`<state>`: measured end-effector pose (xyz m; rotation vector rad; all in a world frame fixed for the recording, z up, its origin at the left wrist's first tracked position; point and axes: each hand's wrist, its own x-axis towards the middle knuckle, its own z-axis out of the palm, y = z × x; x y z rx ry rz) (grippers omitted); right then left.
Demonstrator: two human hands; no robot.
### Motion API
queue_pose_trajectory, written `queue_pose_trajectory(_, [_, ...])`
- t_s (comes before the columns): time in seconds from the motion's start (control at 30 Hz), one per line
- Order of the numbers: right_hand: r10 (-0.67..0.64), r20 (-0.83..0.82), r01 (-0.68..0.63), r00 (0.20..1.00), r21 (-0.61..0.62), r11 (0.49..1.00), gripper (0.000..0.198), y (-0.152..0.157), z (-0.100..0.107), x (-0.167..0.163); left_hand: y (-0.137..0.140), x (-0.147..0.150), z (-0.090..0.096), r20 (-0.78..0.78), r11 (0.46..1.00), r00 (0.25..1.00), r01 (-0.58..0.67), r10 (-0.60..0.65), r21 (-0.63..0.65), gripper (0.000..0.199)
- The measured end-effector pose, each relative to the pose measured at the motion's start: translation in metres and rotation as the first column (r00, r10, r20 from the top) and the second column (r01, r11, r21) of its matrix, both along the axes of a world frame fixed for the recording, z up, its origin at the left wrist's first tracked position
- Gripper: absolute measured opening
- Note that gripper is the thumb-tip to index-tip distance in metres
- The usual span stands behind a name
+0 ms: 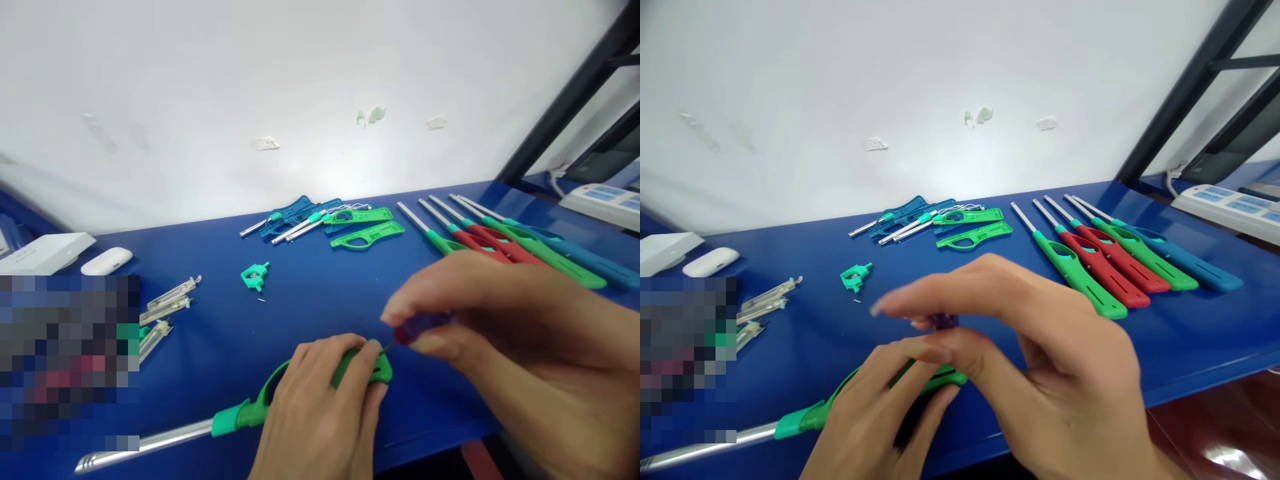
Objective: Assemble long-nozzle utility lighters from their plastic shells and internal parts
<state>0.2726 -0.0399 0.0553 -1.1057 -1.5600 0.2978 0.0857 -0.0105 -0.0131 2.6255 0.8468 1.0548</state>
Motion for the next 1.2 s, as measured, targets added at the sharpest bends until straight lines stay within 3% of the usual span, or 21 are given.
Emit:
queue_pose_trajectory(0.1, [-0.046,0.1,0.039,0.994,0.069,0.997,0.018,0.0,0.0,0.001,0.0,0.0,0.0,-0.004,1.0,1.0,0.001,-0.001,-0.007,0.033])
queue_pose_trajectory(0.17, [0.026,0.15,-0.028,0.988,0.015,0.999,0.031,-0.001,0.001,0.002,0.001,-0.001,0.0,0.0,1.0,1.0,0.005,-0.005,-0.006,0.031])
queue_pose_trajectory(0.23, [0.073,0.099,-0.07,0.992,-0.032,0.997,0.035,-0.002,0.003,0.003,0.001,-0.002,0.0,-0.005,1.0,1.0,0.013,-0.014,-0.005,0.031])
queue_pose_trajectory(0.33, [0.021,0.05,-0.021,0.999,0.011,1.0,0.027,-0.001,0.002,0.002,0.001,-0.002,0.0,-0.027,1.0,1.0,0.015,-0.015,-0.013,0.031])
queue_pose_trajectory(0.43, [-0.038,0.13,0.027,0.991,0.086,0.996,0.024,0.001,0.001,0.003,0.001,-0.001,0.0,-0.03,1.0,1.0,0.006,-0.006,-0.012,0.028])
queue_pose_trajectory(0.57, [0.086,0.245,-0.087,0.966,-0.006,0.996,0.035,-0.002,0.003,0.008,0.0,0.0,-0.001,-0.031,1.0,1.0,-0.004,0.004,-0.01,0.031])
queue_pose_trajectory(0.67, [0.108,0.167,-0.109,0.98,-0.002,0.994,0.035,-0.002,0.002,0.005,0.0,0.0,-0.001,-0.046,1.0,0.999,-0.006,0.005,-0.02,0.032])
queue_pose_trajectory(0.73, [0.017,0.116,-0.027,0.993,0.083,0.996,0.026,0.001,0.0,0.001,0.001,0.0,-0.002,-0.053,1.0,0.999,-0.005,0.005,-0.018,0.029])
queue_pose_trajectory(0.83, [-0.124,0.169,0.09,0.978,0.195,0.977,0.018,0.006,-0.001,0.001,0.001,-0.001,-0.003,-0.054,1.0,0.999,-0.008,0.008,-0.003,0.027])
queue_pose_trajectory(0.9, [-0.119,0.206,0.089,0.971,0.147,0.985,0.024,0.006,0.001,0.005,0.001,-0.001,-0.003,-0.049,1.0,0.999,-0.013,0.013,0.012,0.028])
queue_pose_trajectory(1.03, [0.073,0.143,-0.07,0.987,-0.025,0.997,0.035,0.001,0.003,0.009,0.001,-0.001,-0.004,-0.048,1.0,0.999,-0.01,0.01,0.01,0.029])
queue_pose_trajectory(1.2, [-0.073,0.074,0.063,0.995,0.134,0.989,0.018,0.004,-0.006,-0.004,0.0,-0.001,-0.003,-0.038,1.0,0.999,0.003,-0.003,0.004,0.028])
